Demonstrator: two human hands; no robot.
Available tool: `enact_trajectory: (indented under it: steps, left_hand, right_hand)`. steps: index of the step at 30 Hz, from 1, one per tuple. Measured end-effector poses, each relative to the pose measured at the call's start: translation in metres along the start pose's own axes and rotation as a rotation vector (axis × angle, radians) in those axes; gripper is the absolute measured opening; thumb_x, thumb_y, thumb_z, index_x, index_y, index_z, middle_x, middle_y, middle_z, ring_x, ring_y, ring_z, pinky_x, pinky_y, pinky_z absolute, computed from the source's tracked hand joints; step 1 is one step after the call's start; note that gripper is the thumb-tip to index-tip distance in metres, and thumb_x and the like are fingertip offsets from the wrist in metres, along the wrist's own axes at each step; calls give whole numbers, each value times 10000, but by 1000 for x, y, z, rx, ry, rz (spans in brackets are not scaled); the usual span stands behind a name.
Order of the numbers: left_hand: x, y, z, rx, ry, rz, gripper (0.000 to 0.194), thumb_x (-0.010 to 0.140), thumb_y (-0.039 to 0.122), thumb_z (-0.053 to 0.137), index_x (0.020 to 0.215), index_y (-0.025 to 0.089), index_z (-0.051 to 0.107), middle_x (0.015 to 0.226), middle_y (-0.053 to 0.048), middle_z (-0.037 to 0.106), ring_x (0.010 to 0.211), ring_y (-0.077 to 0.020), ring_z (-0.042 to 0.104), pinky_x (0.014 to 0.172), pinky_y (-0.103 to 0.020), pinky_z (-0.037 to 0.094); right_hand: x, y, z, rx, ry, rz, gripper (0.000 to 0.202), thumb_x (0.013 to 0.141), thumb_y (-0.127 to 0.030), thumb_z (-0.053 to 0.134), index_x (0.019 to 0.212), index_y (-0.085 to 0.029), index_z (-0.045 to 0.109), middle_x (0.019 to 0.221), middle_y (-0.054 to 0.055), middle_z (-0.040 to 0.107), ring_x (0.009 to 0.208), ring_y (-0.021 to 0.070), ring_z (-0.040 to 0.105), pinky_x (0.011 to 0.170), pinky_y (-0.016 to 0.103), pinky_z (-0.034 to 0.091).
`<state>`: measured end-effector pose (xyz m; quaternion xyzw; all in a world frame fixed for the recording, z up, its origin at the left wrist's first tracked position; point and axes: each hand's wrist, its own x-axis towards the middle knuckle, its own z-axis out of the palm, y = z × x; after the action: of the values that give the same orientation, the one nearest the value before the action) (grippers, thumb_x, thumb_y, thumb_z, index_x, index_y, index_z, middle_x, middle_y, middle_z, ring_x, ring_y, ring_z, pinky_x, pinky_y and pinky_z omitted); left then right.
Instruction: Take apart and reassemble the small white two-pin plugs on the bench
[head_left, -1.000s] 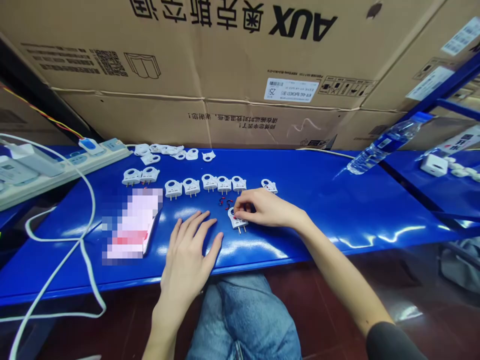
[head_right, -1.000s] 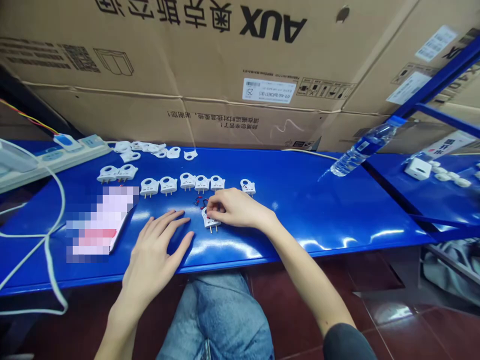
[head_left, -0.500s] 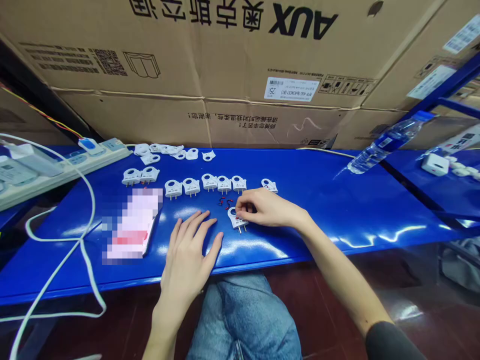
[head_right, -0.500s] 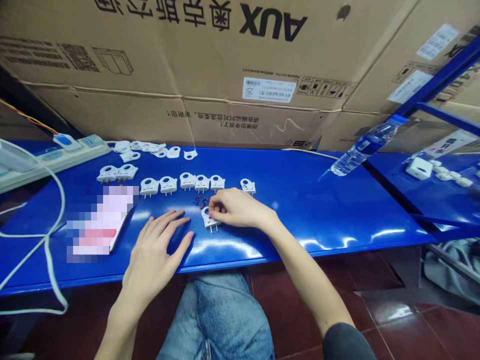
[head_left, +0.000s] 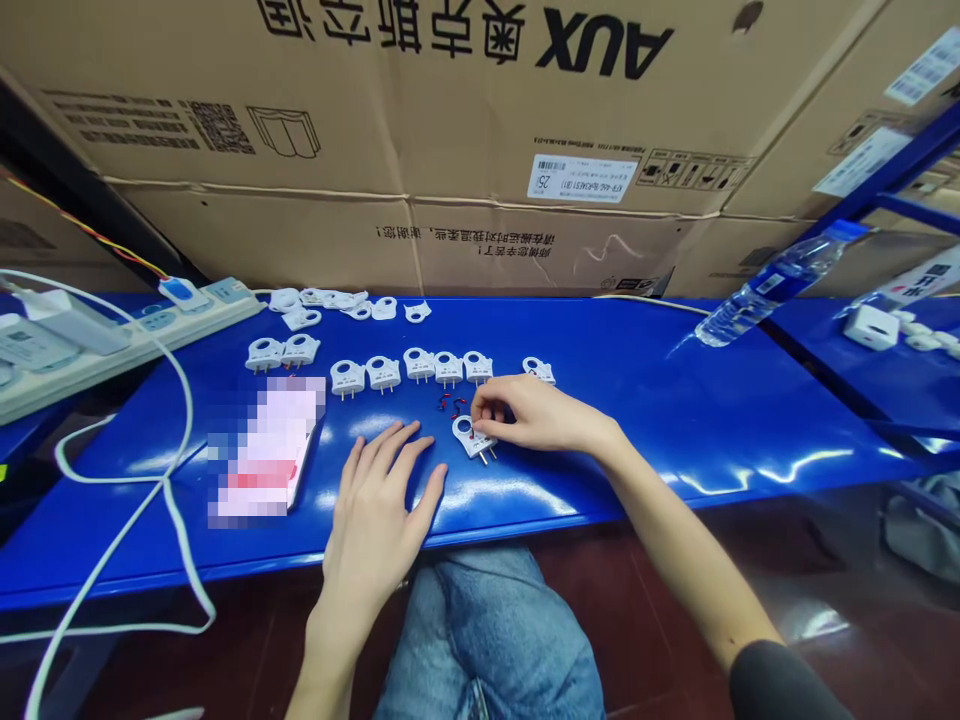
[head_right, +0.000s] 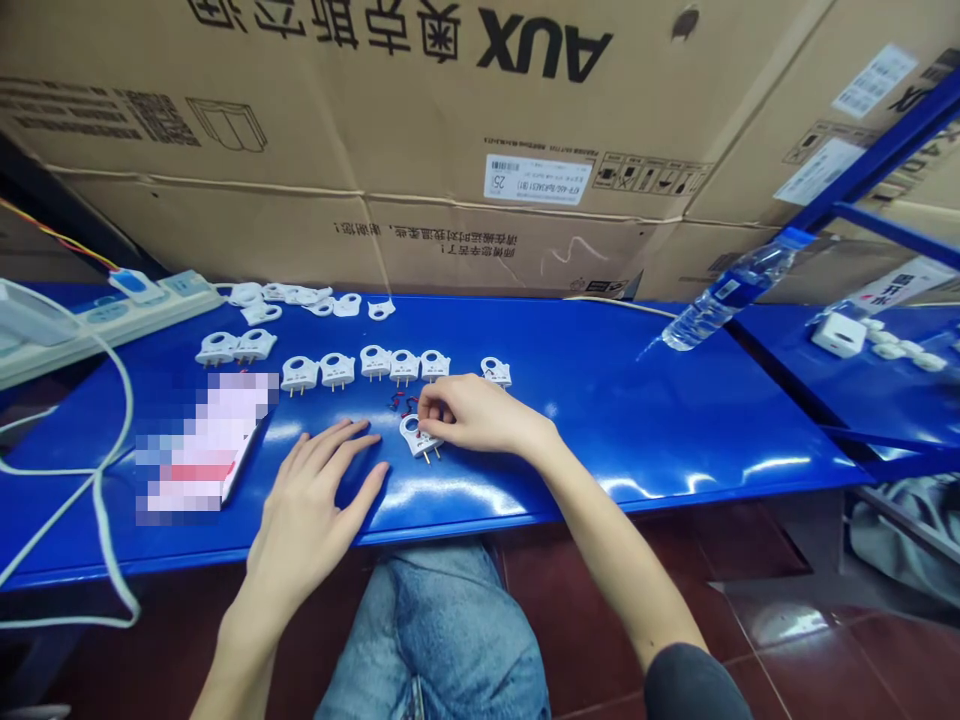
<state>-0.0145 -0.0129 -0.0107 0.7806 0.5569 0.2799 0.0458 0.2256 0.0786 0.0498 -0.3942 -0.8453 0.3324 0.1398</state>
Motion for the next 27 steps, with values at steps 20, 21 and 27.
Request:
enact_trajectory:
  steps: [20,21,27]
  left_hand:
    - [20,14,1,-148,-12,-60,322,1034,423,556,1316,295,645,1300,-67,677,1221,-280,607,1161,-538,413]
    - [24,17,2,-156,-23,-47,328,1037,418,551,1325,292,646,1303,-75,665,1222,-280,598,1145,-529,428]
    - [36,24,11,-97,-74,-45,304,1041,370,526,1284,274,682,1235,-101,630,1179,-303,569,1072,-537,460]
  right_hand:
    - [-3,1,3,5,-46,5,349,818,-369,870,1063,-229,663,934,4,692,830,180,631,743,304,493]
    - [-3,1,3,7,-44,5,346,821,-371,864,1063,-231,659,928,2,691,829,181,631,739,303,490]
    - [-3,3,3,11,-34,30,412,818,-435,873,1057,-231,607,914,-8,681,808,175,623,715,288,471]
